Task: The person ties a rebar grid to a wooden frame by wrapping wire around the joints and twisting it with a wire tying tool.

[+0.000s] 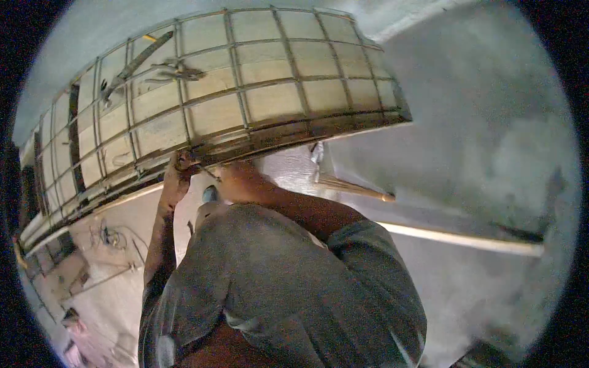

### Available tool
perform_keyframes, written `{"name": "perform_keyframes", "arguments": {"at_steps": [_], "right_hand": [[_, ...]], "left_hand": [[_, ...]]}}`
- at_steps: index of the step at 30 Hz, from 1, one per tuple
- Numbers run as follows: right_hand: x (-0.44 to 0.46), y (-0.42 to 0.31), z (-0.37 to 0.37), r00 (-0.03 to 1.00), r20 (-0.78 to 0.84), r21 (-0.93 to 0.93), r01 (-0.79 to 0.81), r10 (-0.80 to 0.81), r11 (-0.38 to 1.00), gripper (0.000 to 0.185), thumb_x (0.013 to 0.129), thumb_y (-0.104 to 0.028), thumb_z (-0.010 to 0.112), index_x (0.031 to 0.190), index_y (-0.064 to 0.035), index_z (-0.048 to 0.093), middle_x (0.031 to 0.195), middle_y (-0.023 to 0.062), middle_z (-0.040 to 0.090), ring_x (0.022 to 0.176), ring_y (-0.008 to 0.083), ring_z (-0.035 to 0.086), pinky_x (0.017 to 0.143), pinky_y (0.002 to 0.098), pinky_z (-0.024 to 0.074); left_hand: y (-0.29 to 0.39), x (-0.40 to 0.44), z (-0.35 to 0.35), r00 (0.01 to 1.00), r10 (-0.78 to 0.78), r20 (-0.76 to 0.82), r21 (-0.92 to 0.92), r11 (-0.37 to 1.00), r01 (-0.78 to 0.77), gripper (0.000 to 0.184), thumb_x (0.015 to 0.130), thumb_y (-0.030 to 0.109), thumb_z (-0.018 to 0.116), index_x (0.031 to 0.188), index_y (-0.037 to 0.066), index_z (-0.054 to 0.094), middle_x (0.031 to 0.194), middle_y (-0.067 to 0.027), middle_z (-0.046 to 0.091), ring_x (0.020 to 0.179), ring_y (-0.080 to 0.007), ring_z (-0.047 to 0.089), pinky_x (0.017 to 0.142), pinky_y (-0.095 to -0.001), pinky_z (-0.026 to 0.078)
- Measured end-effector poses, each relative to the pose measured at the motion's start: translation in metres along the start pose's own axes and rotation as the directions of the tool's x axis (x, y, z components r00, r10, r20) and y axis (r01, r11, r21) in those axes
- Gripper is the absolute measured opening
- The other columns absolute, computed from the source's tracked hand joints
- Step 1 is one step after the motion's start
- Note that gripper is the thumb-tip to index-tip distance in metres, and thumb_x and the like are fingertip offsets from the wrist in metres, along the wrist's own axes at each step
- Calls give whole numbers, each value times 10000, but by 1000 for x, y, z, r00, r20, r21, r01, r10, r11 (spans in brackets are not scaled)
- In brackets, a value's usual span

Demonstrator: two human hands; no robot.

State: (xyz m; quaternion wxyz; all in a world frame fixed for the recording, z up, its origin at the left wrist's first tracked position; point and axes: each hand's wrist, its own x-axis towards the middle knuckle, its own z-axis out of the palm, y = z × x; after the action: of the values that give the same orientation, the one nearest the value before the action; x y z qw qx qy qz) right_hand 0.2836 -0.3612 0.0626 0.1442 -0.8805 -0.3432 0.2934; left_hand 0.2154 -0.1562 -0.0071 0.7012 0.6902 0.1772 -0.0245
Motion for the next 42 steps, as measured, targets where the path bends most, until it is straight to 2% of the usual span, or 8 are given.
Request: {"name": "perform_keyframes", "arguments": {"at_steps": [4,11,18,20,23,30,36,42], "right_hand": [[-10,-35,23,979,-199,312,25,40,950,301,787,-199,658,1027,-18,667,766,198,668,708,323,676,626,438,516],[-2,-96,34,896,372,893,-274,243,-357,188,904,-200,635,773,-108,538,666,-12,478,527,81,438,419,245,304],[-2,-104,-15,963,56,985,-97,262,144,308,878,-217,674,1115,-34,598,730,17,558,578,139,534,471,305,426],[6,-93,-3,947,-296,590,285,-126,755,466,872,-237,678,1277,-55,536,808,87,642,652,226,619,593,385,510],[8,-115,-49,949,10,259,302,-315,918,388,864,-270,666,1199,-85,597,930,169,662,804,316,655,733,425,521],[82,-116,-21,565,-382,-100,762,-732,640,222,847,-288,612,871,-72,659,876,183,633,881,336,639,776,453,505],[84,-116,-2,865,-428,469,460,-262,754,132,910,-126,594,1002,-35,617,909,128,643,915,236,617,816,360,487],[97,-87,5,646,-734,558,400,208,726,76,967,-85,541,986,-13,555,749,39,569,674,111,537,653,277,466]], "left_hand": [[-2,3,-8,829,517,212,588,610,-531,192,815,-46,602,983,36,644,1017,-122,528,911,-292,554,788,-380,489],[-12,3,-13,925,349,154,495,782,-377,304,785,132,648,1072,40,681,1057,-192,533,1006,-392,521,894,-446,449],[-17,0,-21,937,320,142,638,694,-334,352,791,173,659,1134,95,680,1093,-190,555,1095,-371,509,963,-463,411],[-81,20,-35,986,67,153,16,997,-71,361,801,182,662,1150,94,669,1168,-211,569,1164,-377,488,1007,-462,395],[-35,14,-44,926,231,298,548,753,-364,313,850,170,615,1136,44,646,1208,-208,591,1201,-376,493,1046,-444,379],[-35,3,-62,950,162,267,386,885,-259,320,859,157,607,1152,30,619,1187,-193,609,1166,-364,531,1015,-440,401],[-56,20,-66,739,602,304,386,631,-673,369,834,94,632,1193,27,579,1155,-182,629,1091,-301,596,931,-405,459],[-6,3,-67,987,131,94,18,991,-133,418,785,-46,627,1196,-1,564,1071,-128,665,958,-187,630,842,-302,494]]}}
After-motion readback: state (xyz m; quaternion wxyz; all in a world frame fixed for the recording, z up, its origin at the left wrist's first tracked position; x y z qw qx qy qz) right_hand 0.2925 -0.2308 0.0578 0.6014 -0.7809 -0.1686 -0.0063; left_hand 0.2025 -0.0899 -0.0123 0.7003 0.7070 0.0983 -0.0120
